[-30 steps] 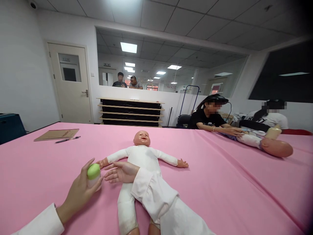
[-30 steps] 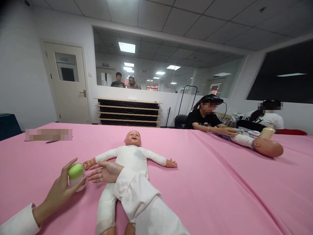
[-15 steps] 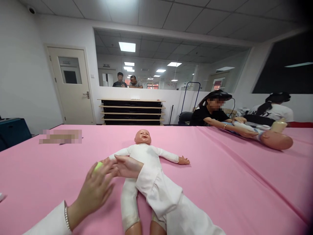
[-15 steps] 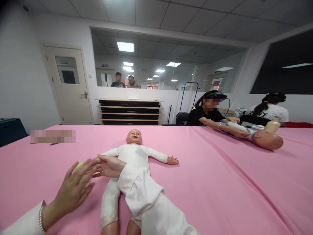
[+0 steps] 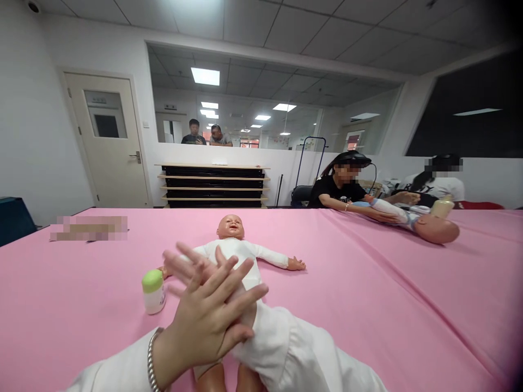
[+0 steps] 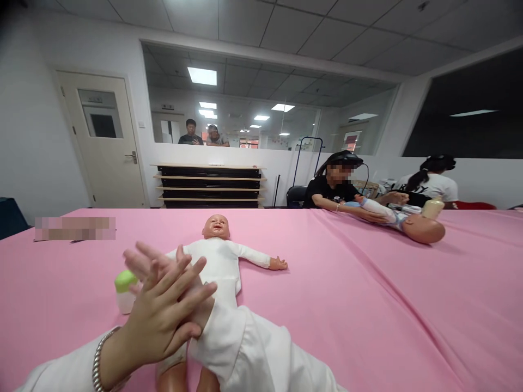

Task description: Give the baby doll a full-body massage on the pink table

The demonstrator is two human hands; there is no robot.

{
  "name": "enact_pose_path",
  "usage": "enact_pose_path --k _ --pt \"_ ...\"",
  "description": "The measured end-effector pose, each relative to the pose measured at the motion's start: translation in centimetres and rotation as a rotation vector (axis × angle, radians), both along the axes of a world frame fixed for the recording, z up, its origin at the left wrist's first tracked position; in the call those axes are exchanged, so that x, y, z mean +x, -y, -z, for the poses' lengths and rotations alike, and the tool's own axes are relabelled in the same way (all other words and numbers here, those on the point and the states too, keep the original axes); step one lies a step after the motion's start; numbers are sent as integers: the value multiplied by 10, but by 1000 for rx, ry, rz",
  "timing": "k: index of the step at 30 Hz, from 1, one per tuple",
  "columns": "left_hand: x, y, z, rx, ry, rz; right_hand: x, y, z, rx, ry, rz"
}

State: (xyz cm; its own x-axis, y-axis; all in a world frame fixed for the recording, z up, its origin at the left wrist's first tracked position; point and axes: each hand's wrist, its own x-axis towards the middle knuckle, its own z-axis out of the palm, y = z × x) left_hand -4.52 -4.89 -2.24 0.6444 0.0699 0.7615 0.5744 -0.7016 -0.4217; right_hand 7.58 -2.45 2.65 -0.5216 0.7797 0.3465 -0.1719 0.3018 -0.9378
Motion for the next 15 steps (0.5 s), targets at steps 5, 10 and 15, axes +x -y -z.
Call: enact_pose_path --k 5,10,15 --pt "6 -4 -6 -56 19 3 15 -13 19 15 11 91" --pt "9 5 30 -83 -14 -8 32 -11 32 52 24 179" --pt "11 -3 53 -253 -186 325 53 -11 39 246 -8 267"
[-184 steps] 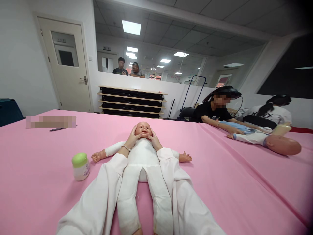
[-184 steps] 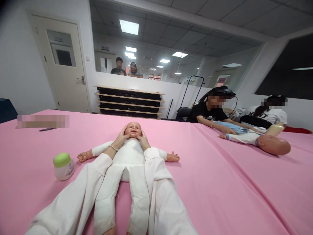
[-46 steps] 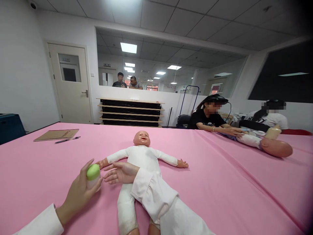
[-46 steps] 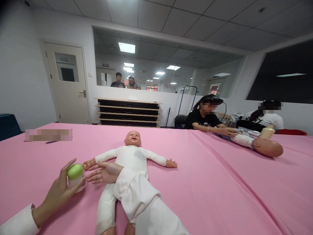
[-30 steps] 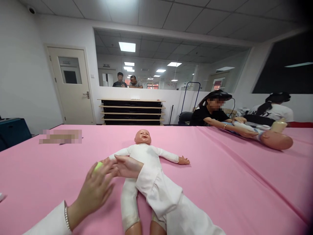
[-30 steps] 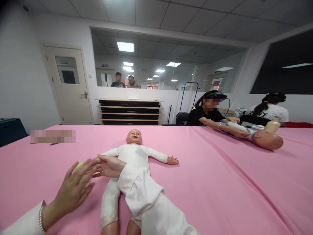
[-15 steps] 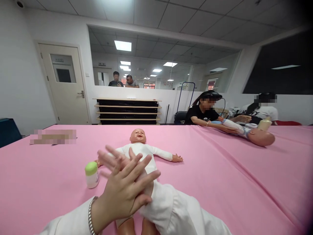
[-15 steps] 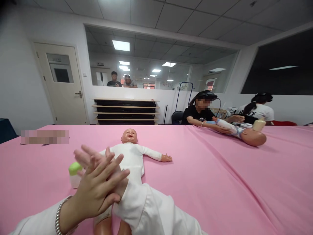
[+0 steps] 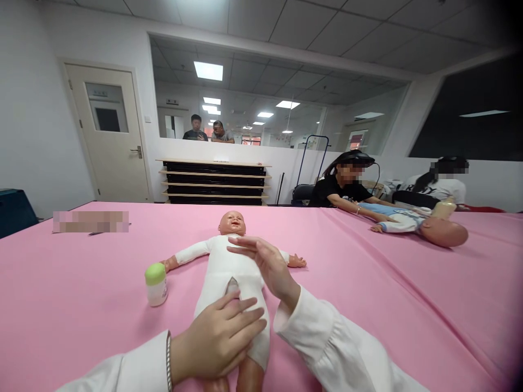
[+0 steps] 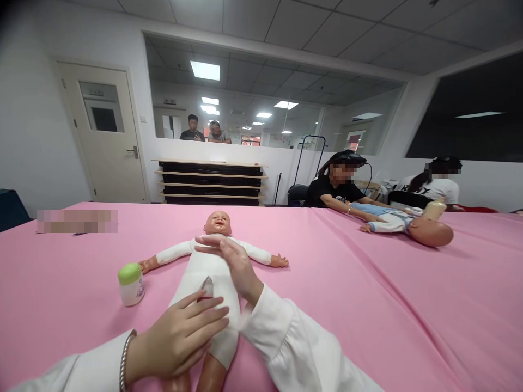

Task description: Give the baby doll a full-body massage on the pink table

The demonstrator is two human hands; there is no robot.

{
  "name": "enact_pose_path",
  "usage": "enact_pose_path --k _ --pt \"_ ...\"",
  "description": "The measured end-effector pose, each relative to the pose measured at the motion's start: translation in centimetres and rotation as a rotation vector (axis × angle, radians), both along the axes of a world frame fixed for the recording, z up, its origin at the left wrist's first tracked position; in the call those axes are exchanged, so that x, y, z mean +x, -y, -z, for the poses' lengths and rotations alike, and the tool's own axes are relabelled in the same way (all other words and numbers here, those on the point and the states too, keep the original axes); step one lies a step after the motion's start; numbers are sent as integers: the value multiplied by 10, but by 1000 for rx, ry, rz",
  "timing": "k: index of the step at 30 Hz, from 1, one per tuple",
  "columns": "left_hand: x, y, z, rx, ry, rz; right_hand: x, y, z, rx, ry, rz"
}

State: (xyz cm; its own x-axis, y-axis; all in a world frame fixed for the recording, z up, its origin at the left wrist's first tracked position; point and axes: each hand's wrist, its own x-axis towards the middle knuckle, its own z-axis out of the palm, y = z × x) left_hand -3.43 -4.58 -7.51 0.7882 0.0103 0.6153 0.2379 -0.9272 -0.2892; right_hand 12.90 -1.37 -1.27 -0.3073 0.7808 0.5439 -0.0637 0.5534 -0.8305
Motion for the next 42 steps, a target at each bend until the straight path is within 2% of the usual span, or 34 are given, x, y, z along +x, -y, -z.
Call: enact_pose_path --k 2,3,5,7,11,20,28,34,38,42 --pt "0 -14 2 -133 -31 170 7 -8 10 100 169 66" --pt "0 -21 2 -211 -34 208 10 -13 17 149 296 98" --pt "0 -35 3 -375 -49 207 12 -25 36 234 537 108" --pt "-1 -44 5 -521 -71 176 12 -34 56 286 711 60" --pt "-3 -52 13 -712 -57 162 11 -40 82 250 746 62" --pt "-11 -61 22 -799 99 160 11 -39 87 161 686 122" --pt "-14 -67 22 -815 170 211 8 -41 97 140 615 182" --pt "-19 -89 35 -830 262 50 9 -43 99 108 662 277" --pt "-20 -100 43 -843 221 -37 8 -46 102 95 735 322" --pt "-18 -101 46 -885 177 -149 7 -48 105 88 784 377"
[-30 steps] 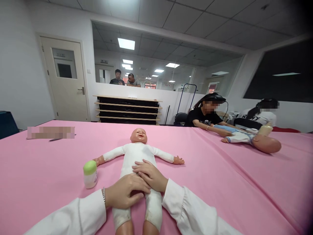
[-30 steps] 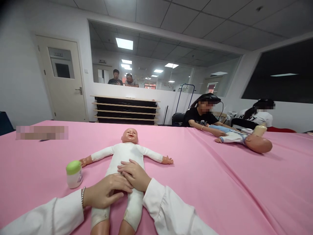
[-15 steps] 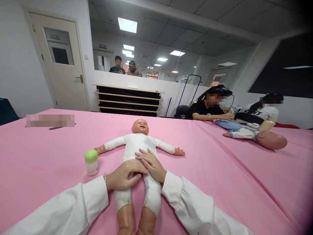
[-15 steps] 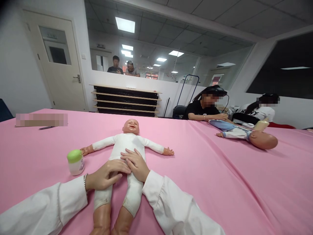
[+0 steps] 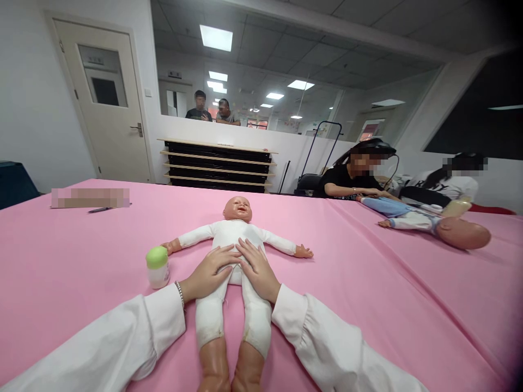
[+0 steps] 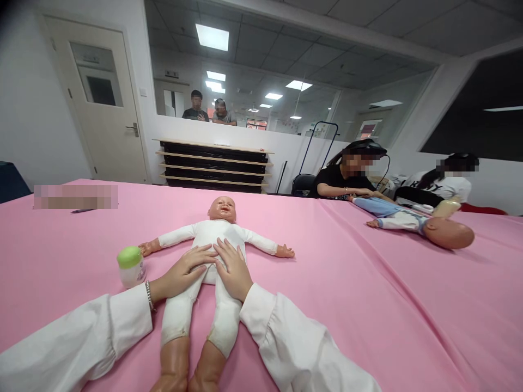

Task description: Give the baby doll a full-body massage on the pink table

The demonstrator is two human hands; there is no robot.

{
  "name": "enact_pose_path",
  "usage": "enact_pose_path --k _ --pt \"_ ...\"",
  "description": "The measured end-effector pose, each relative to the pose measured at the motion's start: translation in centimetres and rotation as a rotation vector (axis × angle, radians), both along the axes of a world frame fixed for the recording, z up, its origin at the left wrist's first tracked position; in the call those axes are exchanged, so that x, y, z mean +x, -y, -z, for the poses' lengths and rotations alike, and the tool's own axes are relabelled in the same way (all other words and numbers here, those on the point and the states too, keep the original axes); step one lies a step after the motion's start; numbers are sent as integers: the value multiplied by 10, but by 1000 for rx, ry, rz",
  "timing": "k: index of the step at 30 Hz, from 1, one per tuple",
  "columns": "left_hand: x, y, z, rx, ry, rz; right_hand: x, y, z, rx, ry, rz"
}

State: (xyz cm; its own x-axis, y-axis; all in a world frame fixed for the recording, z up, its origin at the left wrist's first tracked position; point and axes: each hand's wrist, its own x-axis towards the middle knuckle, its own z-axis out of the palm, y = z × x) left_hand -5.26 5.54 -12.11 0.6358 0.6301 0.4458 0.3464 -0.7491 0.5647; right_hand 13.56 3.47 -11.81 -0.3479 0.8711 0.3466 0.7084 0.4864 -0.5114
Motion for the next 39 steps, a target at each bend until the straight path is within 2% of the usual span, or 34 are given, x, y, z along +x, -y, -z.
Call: enact_pose_path --k 7,11,15,18,20,22,24,28,32,36,39 --pt "2 1 4 -87 -48 -130 -6 5 -2 -29 18 186" --pt "4 -1 5 -232 -22 -256 -8 6 -2 -88 -12 323" --pt "7 -1 12 -319 34 -413 -7 3 7 -129 -121 450" --pt "5 2 16 -300 128 -490 -2 4 12 -93 -179 505" --pt "2 4 14 -223 183 -520 1 6 7 -43 -178 509" --pt "1 3 6 -109 201 -503 3 6 -4 50 -150 439" --pt "3 -1 -6 -12 193 -427 2 2 -19 129 -105 311" --pt "21 -18 -28 73 166 -220 -4 -24 -38 114 -24 64" --pt "35 -36 -31 54 136 -131 -5 -51 -30 49 18 -43" --pt "37 -47 -21 0 77 -76 -1 -59 -14 12 31 3" --pt "35 -54 -15 -38 5 -87 0 -58 -10 -22 36 64"
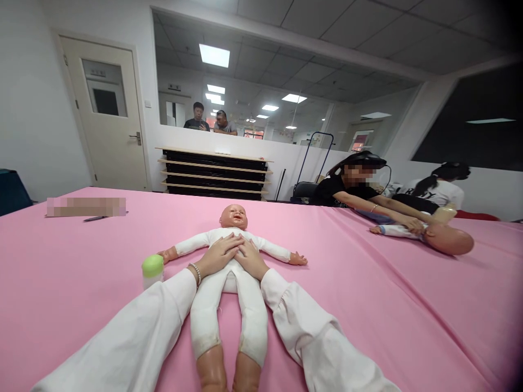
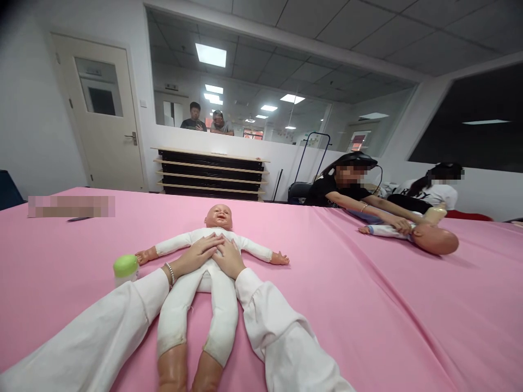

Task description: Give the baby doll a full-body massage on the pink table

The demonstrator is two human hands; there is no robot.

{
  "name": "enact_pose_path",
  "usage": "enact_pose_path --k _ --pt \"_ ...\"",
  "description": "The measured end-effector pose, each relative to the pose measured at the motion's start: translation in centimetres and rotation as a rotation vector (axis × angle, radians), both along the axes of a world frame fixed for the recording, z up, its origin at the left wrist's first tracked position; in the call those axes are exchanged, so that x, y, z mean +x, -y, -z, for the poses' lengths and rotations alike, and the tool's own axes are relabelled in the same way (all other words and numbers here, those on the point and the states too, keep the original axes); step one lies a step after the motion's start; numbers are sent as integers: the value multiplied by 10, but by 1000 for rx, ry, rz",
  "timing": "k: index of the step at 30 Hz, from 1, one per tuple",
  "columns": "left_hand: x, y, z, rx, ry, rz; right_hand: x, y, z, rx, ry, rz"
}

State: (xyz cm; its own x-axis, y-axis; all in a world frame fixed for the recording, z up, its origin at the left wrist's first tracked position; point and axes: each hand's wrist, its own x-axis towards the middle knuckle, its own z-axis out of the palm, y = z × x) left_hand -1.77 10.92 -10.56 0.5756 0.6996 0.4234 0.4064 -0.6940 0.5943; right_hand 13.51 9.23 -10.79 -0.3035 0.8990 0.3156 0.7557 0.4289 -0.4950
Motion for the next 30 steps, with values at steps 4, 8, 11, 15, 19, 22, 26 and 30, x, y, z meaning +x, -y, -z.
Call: enact_pose_path --k 4,8,11,15,19,22,26,30 --pt "-4 -9 6 -84 -73 -150 -1 1 0 -42 -27 127" --pt "-10 -14 15 -132 -85 -349 2 -3 7 -50 -113 356" --pt "-13 -11 18 -100 -50 -485 6 -5 14 -24 -185 465" --pt "-14 1 15 21 -5 -585 10 -5 19 60 -278 527" --pt "-11 14 7 185 -29 -375 14 -6 24 113 -343 504" --pt "-6 20 1 254 -81 -109 16 -10 29 117 -370 489" --pt "1 20 -5 265 -130 81 17 -16 36 108 -386 482" --pt "4 11 -6 232 -168 126 17 -19 40 103 -393 472"
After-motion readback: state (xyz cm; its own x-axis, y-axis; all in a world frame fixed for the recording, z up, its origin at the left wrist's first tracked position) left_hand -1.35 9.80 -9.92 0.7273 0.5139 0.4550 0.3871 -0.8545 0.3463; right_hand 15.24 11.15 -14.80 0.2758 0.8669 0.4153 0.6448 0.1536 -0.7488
